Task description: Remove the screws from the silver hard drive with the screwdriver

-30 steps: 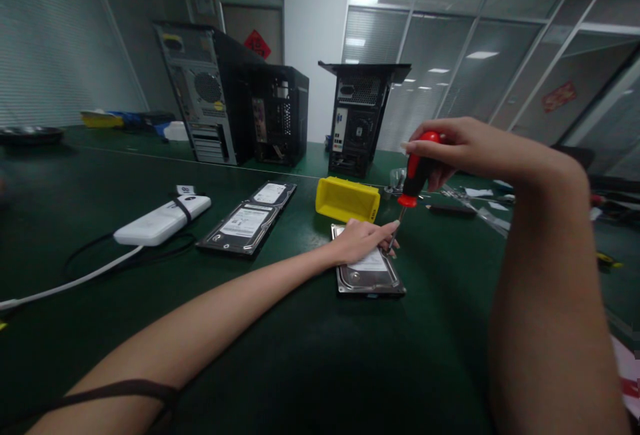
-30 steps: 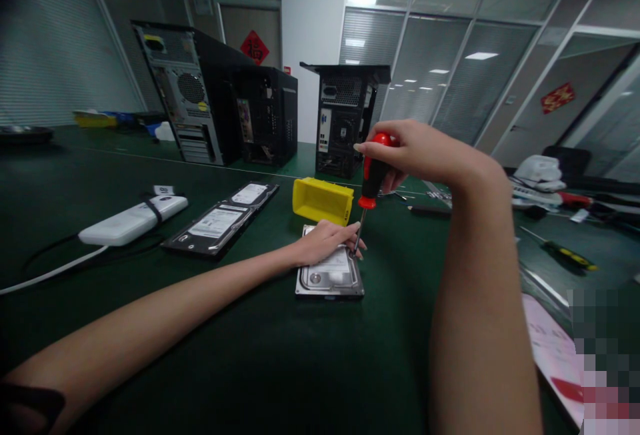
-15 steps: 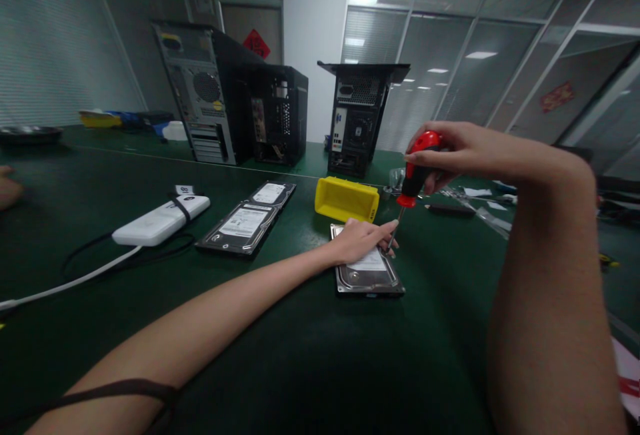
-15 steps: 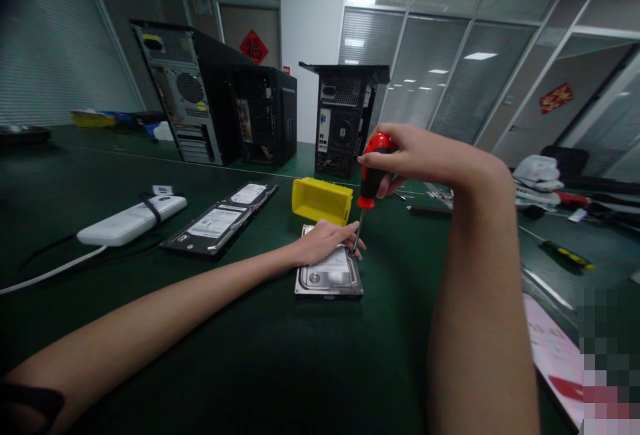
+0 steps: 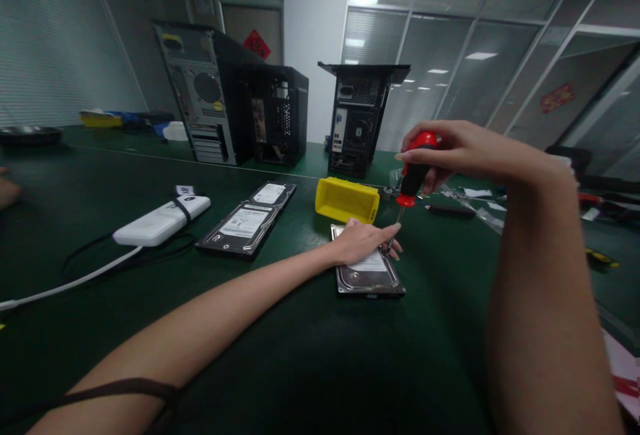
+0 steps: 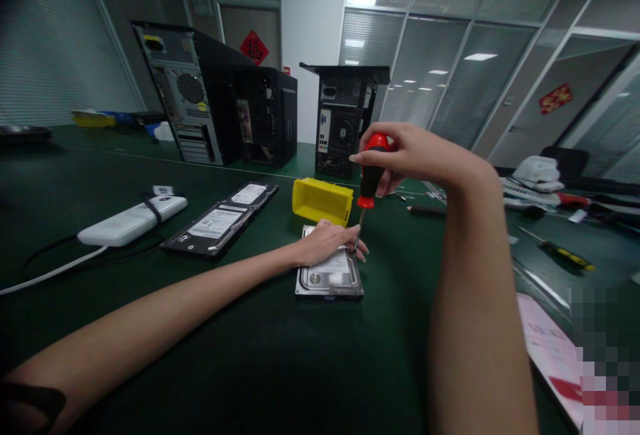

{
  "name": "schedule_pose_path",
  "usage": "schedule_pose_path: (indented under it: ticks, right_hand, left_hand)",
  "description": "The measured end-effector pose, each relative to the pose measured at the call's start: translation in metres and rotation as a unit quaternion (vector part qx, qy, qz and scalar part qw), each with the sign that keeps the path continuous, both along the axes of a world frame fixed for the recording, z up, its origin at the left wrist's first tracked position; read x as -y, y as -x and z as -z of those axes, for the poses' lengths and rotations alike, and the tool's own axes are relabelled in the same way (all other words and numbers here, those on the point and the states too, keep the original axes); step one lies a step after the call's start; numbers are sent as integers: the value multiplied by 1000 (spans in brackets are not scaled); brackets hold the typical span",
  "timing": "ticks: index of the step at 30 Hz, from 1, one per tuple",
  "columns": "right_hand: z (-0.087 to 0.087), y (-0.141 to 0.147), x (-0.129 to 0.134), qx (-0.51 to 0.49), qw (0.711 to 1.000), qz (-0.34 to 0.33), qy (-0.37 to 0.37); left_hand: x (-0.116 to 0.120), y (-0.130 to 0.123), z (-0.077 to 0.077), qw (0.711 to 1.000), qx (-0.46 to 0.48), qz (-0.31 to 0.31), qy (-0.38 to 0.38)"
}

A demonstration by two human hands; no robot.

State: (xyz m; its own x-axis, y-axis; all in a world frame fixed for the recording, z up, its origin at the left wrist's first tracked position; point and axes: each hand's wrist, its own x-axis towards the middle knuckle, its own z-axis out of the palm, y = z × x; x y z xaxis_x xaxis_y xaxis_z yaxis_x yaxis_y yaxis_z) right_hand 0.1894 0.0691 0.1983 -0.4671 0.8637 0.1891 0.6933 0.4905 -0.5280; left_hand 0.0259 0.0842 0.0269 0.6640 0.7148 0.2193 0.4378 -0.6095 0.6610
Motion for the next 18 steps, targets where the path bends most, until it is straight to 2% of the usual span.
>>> schedule_pose_path:
  ticks: [10,18]
  right_hand:
    - [1,-6,-8,-61,995,7,74]
    - [1,-7,-3,-44,998,-13,35]
  left_hand:
    - [4,3,1,998,-29,-21,-60]
    - [4,4,0,998,-21,-8,-67]
